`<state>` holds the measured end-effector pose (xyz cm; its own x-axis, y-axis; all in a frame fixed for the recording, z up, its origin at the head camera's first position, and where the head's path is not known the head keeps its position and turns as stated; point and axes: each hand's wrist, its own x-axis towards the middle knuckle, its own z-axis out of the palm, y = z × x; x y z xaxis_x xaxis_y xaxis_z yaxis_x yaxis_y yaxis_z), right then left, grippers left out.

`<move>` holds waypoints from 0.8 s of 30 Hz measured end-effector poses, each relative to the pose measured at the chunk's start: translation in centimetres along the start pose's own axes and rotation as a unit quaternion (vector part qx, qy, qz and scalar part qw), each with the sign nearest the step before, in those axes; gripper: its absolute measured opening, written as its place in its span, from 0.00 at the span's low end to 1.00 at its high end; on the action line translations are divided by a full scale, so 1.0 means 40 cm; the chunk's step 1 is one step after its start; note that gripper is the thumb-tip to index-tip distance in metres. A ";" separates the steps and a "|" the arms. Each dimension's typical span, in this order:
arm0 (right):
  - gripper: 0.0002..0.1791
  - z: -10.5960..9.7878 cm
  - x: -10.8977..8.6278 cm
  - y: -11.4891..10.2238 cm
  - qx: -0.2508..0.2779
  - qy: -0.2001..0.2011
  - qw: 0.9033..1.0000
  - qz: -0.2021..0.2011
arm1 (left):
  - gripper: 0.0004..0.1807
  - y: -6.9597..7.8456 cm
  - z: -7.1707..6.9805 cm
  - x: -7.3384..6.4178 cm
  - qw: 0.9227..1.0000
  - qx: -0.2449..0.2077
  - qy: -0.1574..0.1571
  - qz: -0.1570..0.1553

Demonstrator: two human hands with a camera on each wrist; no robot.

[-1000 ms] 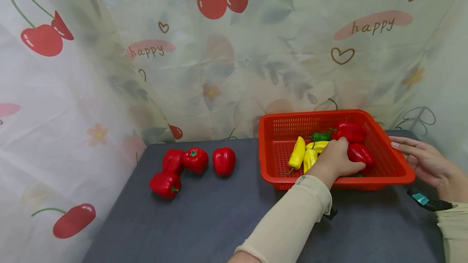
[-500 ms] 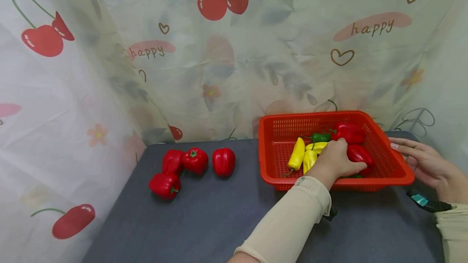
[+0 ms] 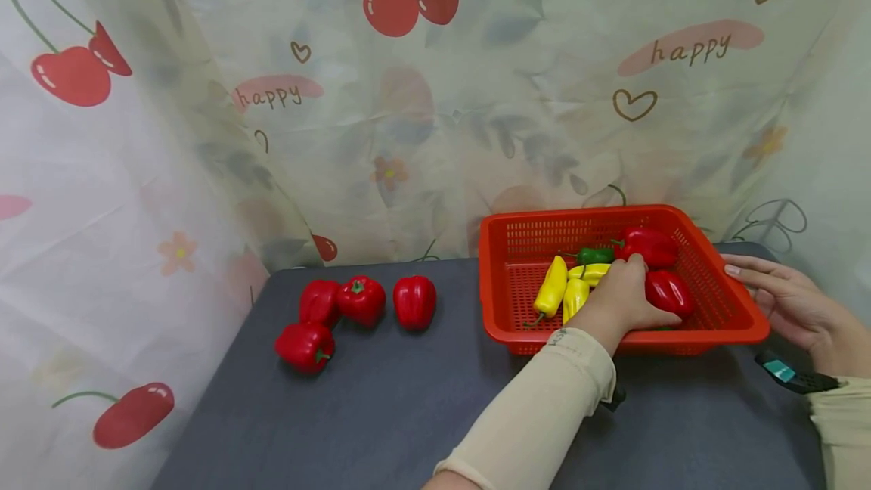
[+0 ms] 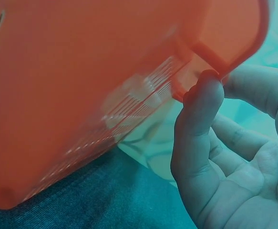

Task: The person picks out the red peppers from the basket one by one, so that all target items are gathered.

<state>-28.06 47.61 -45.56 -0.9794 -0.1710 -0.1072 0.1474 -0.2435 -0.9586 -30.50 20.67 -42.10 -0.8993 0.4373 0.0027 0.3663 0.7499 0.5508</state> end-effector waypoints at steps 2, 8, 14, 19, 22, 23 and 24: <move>0.20 -0.001 -0.001 -0.002 0.000 0.000 1.000 0.001 | 0.42 0.002 -0.001 0.000 1.000 0.001 -0.003 0.002; 0.20 -0.004 -0.003 -0.009 0.001 0.002 1.000 0.002 | 0.39 0.004 -0.003 0.005 1.000 0.013 -0.011 0.011; 0.20 -0.005 -0.003 -0.008 -0.006 -0.003 1.000 -0.007 | 0.36 0.001 -0.004 0.006 0.999 0.027 -0.009 0.029; 0.20 -0.004 -0.002 -0.004 -0.010 -0.006 1.000 -0.007 | 0.37 0.001 -0.009 0.003 0.999 0.027 0.009 0.039; 0.20 -0.001 -0.005 -0.005 -0.009 -0.008 1.000 -0.003 | 0.41 0.005 -0.012 -0.004 0.998 0.021 0.029 0.049; 0.20 0.000 -0.006 -0.005 -0.008 -0.010 1.000 -0.001 | 0.42 0.006 -0.014 -0.007 0.998 0.019 0.036 0.055; 0.20 0.000 -0.008 -0.006 -0.007 -0.011 1.000 0.002 | 0.44 0.007 -0.017 -0.012 0.997 0.016 0.042 0.061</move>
<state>-27.79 47.73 -45.30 -0.9757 -0.1924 -0.1046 0.1485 -0.2300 -0.9618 -30.13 20.33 -41.38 -0.8636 0.4848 0.1383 0.4808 0.7094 0.5154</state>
